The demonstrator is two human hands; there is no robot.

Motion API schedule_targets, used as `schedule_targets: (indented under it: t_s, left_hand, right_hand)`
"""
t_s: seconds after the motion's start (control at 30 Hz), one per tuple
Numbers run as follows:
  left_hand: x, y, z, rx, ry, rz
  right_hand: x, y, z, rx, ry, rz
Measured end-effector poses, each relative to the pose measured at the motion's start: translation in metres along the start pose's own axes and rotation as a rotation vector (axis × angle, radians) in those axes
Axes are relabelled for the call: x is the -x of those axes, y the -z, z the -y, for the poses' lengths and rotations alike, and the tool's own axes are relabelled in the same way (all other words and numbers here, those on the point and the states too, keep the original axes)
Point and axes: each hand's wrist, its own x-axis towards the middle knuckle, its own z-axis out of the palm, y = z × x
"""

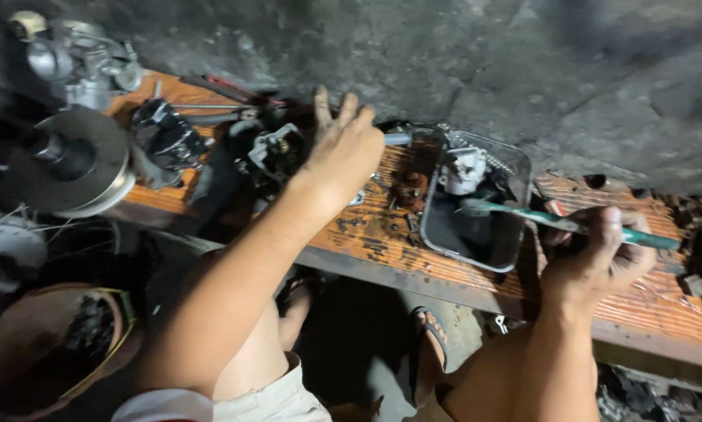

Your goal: The person is using a toothbrush to scrub the exterior surfaces of a disassembled carburetor component over a small tray.

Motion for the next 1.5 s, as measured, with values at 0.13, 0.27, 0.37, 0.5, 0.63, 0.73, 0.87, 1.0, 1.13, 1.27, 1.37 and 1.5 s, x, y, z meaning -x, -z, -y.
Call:
schedule_targets:
  t_s: [0.13,0.27,0.37,0.5,0.63,0.73,0.87,1.0,1.13,1.27,1.37,1.5]
  left_hand:
    - [0.008,0.014,-0.004,0.017,-0.018,0.011]
    - [0.022,0.053,-0.019,0.082,-0.025,0.043]
    - [0.033,0.081,-0.042,0.16,-0.099,-0.176]
    - [0.031,0.087,-0.079,0.507,-0.276,-0.264]
    - [0.019,0.076,-0.114,0.452,-0.319,-0.237]
    - [0.011,0.061,-0.134,0.365,-0.213,-0.206]
    - [0.009,0.057,-0.143,0.302,-0.165,-0.209]
    - [0.012,0.081,-0.132,0.384,-0.112,-0.219]
    - [0.015,0.093,-0.119,0.474,-0.063,-0.148]
    - [0.016,0.079,-0.114,0.366,-0.053,-0.05]
    - [0.018,0.081,-0.119,0.393,-0.082,-0.066]
    - [0.015,0.07,-0.13,0.38,-0.136,-0.166]
  right_hand:
    - [0.002,-0.006,0.021,0.032,-0.003,0.071]
    - [0.002,0.003,0.024,0.158,0.002,0.117]
    - [0.005,0.006,0.028,0.211,0.045,0.179]
    - [0.008,0.009,0.029,0.252,0.089,0.283]
    - [0.009,0.014,0.027,0.221,0.03,0.261]
    - [0.008,0.018,0.019,0.253,0.184,0.23]
    - [0.009,0.02,0.022,0.294,0.15,0.258]
    - [0.01,0.021,0.027,0.324,0.134,0.275]
    - [0.006,0.023,0.023,0.236,0.167,0.275]
    - [0.005,0.021,0.025,0.253,0.182,0.291]
    - [0.006,0.025,0.021,0.252,0.185,0.293]
    - [0.005,0.023,0.022,0.243,0.177,0.306]
